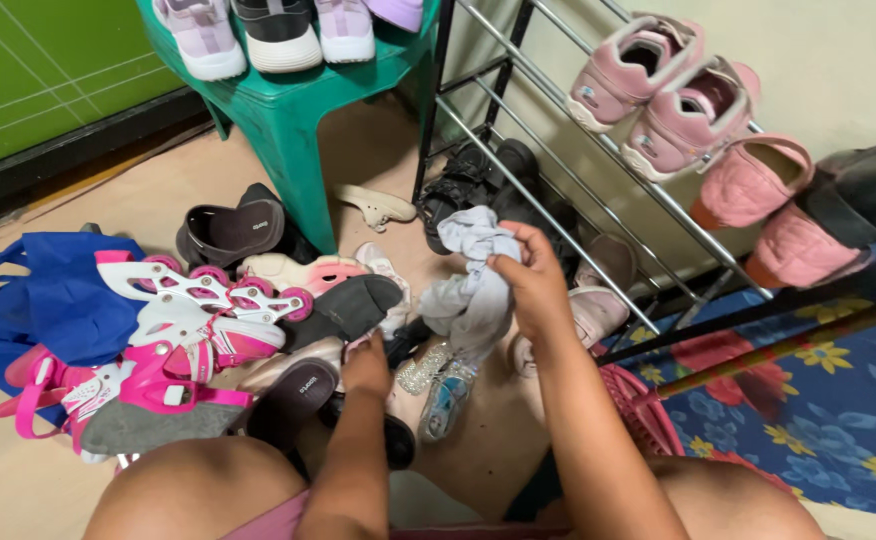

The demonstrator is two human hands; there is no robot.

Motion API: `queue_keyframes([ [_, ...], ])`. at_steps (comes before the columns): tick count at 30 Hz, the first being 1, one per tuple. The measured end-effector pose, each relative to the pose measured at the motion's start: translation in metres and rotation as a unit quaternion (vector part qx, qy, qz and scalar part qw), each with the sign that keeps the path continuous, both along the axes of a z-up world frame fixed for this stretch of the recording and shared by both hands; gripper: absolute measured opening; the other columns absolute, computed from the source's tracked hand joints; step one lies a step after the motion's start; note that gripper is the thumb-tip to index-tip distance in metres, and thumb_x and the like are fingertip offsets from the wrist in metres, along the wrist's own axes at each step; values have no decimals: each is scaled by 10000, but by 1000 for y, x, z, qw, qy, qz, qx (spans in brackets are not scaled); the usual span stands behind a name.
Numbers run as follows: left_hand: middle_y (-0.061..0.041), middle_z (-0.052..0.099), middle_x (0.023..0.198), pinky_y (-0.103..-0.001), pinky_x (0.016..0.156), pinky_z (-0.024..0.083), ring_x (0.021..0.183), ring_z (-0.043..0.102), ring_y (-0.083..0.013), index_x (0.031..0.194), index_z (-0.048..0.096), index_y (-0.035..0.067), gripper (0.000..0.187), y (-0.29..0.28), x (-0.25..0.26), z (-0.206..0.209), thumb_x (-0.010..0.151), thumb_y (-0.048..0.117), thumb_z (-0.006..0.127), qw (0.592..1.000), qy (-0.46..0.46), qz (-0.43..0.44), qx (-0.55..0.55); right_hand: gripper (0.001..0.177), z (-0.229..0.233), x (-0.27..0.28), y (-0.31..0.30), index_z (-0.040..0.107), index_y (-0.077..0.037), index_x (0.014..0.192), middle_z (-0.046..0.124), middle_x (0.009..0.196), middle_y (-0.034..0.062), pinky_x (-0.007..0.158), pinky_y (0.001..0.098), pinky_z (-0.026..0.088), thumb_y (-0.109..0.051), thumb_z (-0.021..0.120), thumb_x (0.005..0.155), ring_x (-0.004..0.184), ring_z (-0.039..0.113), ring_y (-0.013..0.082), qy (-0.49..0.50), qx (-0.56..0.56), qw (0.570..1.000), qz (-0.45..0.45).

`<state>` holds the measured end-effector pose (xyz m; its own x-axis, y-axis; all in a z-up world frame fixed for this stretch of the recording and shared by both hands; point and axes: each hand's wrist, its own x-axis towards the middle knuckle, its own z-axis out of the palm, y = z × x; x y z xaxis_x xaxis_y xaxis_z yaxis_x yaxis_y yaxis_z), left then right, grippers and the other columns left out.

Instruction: The person sits on the floor and wipes several pairs of shoes with a cloth, including black sandals, sparkly flats, and white sneakers. They place some cleaned shoes on a metal rack and pack others into a blue bag.

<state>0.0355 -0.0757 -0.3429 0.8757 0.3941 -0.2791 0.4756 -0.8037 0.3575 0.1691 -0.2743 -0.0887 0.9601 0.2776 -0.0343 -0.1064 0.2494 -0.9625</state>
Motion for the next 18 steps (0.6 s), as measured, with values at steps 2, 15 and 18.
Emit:
queue_keyframes([
  [2,-151,620,1325,-462,936,561,1138,665,-347,1421,476,130,818,-3,6,-3,732,376,843,999,-14,9,-29,484,17,-2,1,556,-5,1315,688,1114,78,855,276,535,77,649,848,975,663,145,-29,-21,999,-21],
  [15,-86,705,1095,-422,838,564,977,680,-278,1156,656,121,454,1,52,30,732,257,740,527,65,302,-792,445,109,-41,-8,553,-26,1325,625,1212,57,939,259,501,81,616,897,1078,613,123,-185,-33,980,-61],
  [18,-71,695,1083,-442,828,554,969,662,-257,1161,639,154,446,-11,61,104,716,139,668,560,-2,160,-813,445,105,-53,2,561,-26,1332,622,1229,65,995,278,488,80,606,903,1113,599,146,-292,-101,950,-43],
])
